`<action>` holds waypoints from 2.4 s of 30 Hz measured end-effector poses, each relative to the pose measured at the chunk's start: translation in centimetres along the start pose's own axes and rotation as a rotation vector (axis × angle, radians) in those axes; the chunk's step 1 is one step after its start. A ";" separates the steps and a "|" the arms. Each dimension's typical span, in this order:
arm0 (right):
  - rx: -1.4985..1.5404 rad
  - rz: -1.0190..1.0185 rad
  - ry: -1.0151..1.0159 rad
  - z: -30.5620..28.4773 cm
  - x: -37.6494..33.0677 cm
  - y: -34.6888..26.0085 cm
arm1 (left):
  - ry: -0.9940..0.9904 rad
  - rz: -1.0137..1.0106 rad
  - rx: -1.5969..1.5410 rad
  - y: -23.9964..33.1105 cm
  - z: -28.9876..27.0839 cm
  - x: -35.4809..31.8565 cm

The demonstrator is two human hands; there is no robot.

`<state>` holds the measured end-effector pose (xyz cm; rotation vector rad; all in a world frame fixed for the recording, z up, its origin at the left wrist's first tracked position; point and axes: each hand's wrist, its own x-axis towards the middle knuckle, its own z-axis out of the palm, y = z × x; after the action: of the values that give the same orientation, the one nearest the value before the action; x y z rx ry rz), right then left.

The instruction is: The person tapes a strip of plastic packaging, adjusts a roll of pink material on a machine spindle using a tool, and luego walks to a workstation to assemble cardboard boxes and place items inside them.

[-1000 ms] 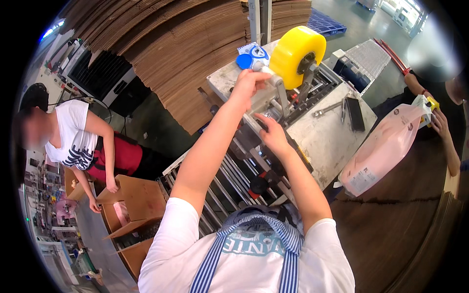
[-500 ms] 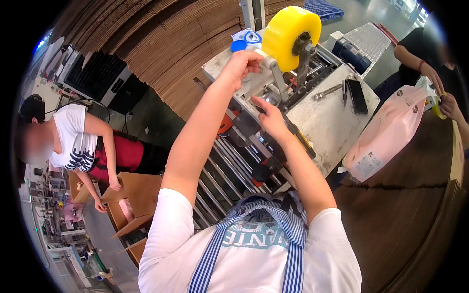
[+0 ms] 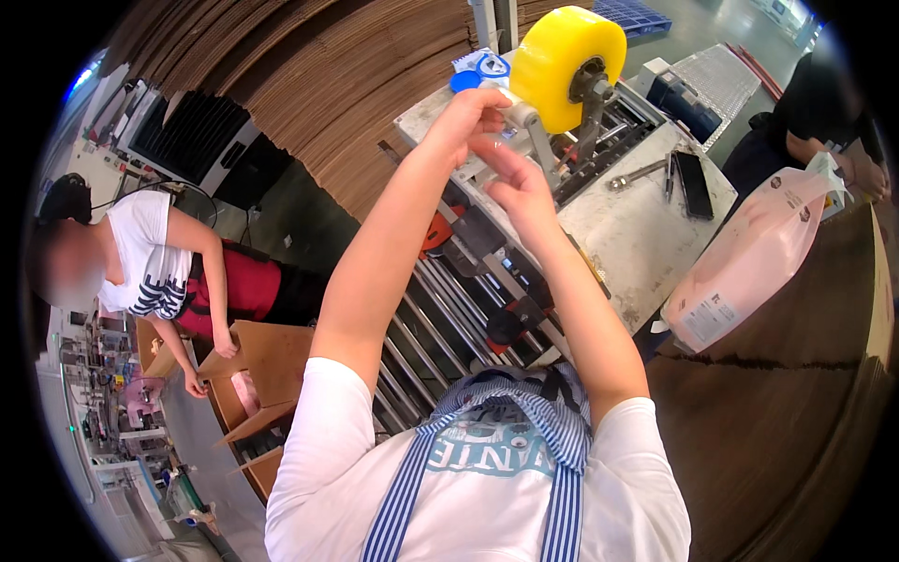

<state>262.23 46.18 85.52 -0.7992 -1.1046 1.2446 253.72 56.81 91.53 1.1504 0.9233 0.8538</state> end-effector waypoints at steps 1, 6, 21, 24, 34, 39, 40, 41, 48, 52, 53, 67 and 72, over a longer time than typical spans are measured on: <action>0.126 -0.071 0.041 0.5 0.2 -0.4 | 0.010 0.001 0.001 0.1 0.0 -0.1; 0.069 -0.082 0.062 0.1 -1.0 0.7 | -0.058 -0.004 0.043 -0.3 -0.2 0.6; -0.966 -0.003 0.199 -3.9 -6.7 8.6 | 0.181 0.085 -0.107 -4.3 -4.3 -0.3; -1.539 -0.088 0.378 -4.3 -10.2 6.5 | 0.189 0.044 -0.132 -8.2 -8.4 -4.0; -1.766 0.075 0.800 -9.8 -16.4 5.0 | 0.244 -0.280 -0.206 -27.1 -7.9 -17.4; -1.750 0.213 0.819 -13.4 -15.5 5.7 | 0.045 -0.356 -0.067 -33.0 -4.9 -25.3; -1.763 0.121 0.832 -13.8 -15.8 6.1 | 0.014 -0.432 -0.017 -34.3 -4.6 -26.7; -1.763 0.000 0.880 -13.4 -16.4 6.2 | -0.014 -0.510 0.035 -35.2 -4.3 -28.2; -1.047 -0.403 0.768 -5.5 -28.6 8.2 | -0.188 -0.669 0.399 -42.2 -5.6 -36.2; -0.903 -0.049 1.026 -6.9 -37.7 12.1 | -0.432 -0.546 0.679 -43.4 -1.7 -36.1; -0.903 0.032 1.064 -7.7 -39.5 13.3 | -0.444 -0.463 0.752 -43.9 -1.0 -35.6; -0.549 0.846 1.267 -11.3 -59.1 37.3 | -0.697 0.263 1.577 -56.6 7.9 -19.2; -0.485 1.086 1.155 -7.4 -62.8 43.1 | -0.617 0.385 1.672 -61.0 8.0 -19.3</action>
<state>257.56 -6.63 30.32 -2.2881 0.1012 0.9845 258.75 24.18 36.11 2.8616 0.7839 -0.2719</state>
